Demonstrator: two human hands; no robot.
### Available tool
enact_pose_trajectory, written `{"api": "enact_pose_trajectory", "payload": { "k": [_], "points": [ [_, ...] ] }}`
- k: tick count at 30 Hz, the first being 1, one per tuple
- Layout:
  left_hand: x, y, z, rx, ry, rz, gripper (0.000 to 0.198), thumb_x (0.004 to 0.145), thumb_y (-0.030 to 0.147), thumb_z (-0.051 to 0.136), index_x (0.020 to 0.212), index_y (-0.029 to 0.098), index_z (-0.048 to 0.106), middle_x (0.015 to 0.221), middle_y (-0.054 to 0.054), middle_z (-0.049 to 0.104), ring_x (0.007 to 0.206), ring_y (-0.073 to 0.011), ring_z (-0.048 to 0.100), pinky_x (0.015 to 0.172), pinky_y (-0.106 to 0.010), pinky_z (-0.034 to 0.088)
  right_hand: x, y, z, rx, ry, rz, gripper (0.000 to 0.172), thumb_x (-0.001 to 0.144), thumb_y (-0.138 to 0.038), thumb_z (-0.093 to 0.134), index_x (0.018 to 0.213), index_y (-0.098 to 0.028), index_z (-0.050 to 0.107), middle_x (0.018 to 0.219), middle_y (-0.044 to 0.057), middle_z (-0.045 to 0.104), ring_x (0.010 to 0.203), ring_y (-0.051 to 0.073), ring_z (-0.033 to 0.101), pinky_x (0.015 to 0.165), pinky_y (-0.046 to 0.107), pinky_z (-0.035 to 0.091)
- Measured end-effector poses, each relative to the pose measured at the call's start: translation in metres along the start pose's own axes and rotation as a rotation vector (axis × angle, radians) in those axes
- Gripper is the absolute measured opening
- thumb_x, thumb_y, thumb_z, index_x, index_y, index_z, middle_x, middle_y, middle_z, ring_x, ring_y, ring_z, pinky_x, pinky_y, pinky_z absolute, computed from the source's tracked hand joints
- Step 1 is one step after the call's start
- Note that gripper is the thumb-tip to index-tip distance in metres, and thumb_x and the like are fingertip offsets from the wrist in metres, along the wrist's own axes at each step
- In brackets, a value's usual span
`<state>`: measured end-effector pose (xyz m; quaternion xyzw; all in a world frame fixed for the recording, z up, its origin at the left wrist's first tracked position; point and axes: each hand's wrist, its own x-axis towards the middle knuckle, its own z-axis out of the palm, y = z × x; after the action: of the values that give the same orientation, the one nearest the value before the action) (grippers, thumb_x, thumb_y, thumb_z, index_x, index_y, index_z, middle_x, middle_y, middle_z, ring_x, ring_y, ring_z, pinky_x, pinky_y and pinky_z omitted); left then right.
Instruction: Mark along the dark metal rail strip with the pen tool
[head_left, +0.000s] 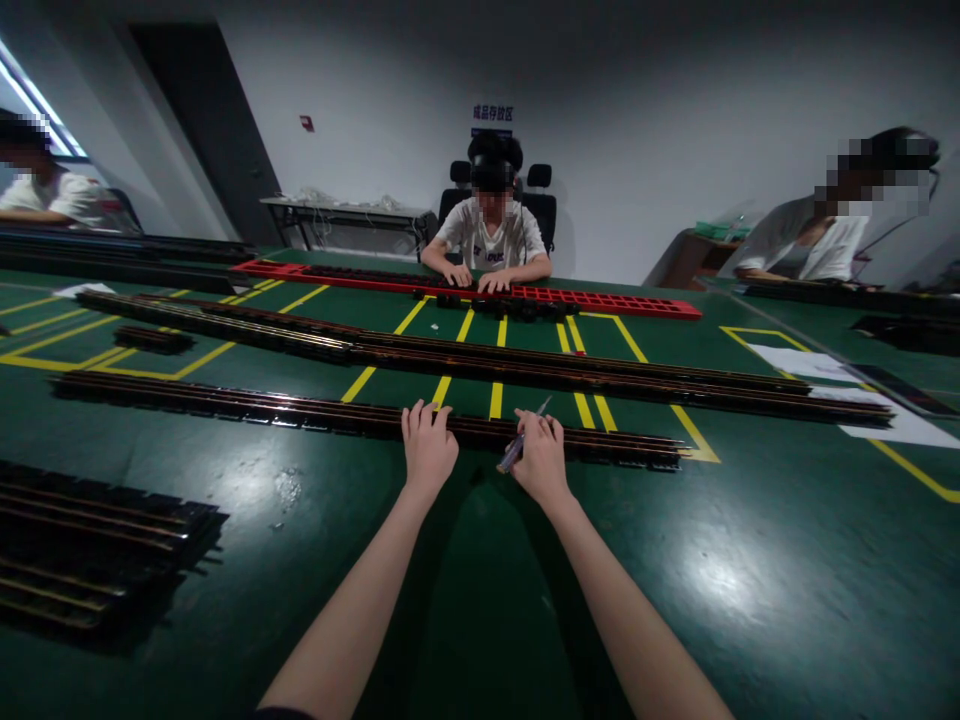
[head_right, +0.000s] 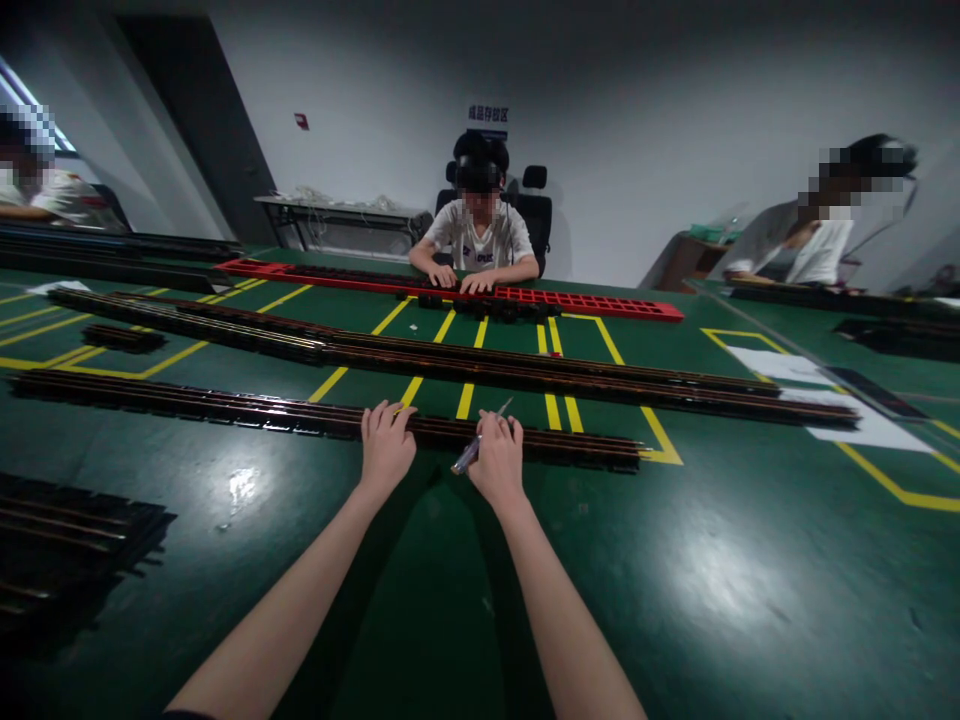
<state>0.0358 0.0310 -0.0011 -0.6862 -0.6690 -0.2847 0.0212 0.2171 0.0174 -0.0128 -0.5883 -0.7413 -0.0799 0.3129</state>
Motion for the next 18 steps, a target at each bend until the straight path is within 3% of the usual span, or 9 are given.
{"api": "enact_pose_trajectory", "payload": {
  "k": [5,12,18],
  "points": [
    [0.0001,0.0002,-0.0017,-0.014,-0.034,0.002,0.040,0.084,0.015,0.038,0.115,0.017,0.062,0.125,-0.008,0.057,0.129,-0.0249,0.042,0.118,-0.052,0.023,0.0011,-0.0028,0.0003,-0.001,0.016,0.078,0.018,0.072,-0.014,0.049,0.088,-0.016,0.042,0.106,0.009,0.063,0.106,0.024,0.054,0.102,0.043,0.027],
    [-0.0001,0.0008,-0.0040,-0.038,-0.013,-0.035,0.041,0.083,0.013,0.038,0.117,0.017,0.061,0.129,-0.010,0.053,0.132,-0.0251,0.039,0.118,-0.051,0.022,0.0015,0.0005,-0.0009,0.057,0.034,0.126,0.027,0.064,-0.002,0.040,0.087,-0.017,0.042,0.108,0.007,0.062,0.107,0.020,0.053,0.103,0.039,0.028],
    [-0.0011,0.0002,0.0001,-0.039,0.123,-0.164,0.040,0.079,0.016,0.047,0.117,0.015,0.059,0.141,-0.015,0.038,0.139,-0.0353,0.023,0.113,-0.060,0.023,-0.0001,-0.0003,-0.0052,0.031,0.054,0.125,0.020,0.067,-0.006,0.043,0.085,-0.016,0.042,0.104,0.008,0.063,0.106,0.020,0.053,0.103,0.039,0.026]
  ]
}}
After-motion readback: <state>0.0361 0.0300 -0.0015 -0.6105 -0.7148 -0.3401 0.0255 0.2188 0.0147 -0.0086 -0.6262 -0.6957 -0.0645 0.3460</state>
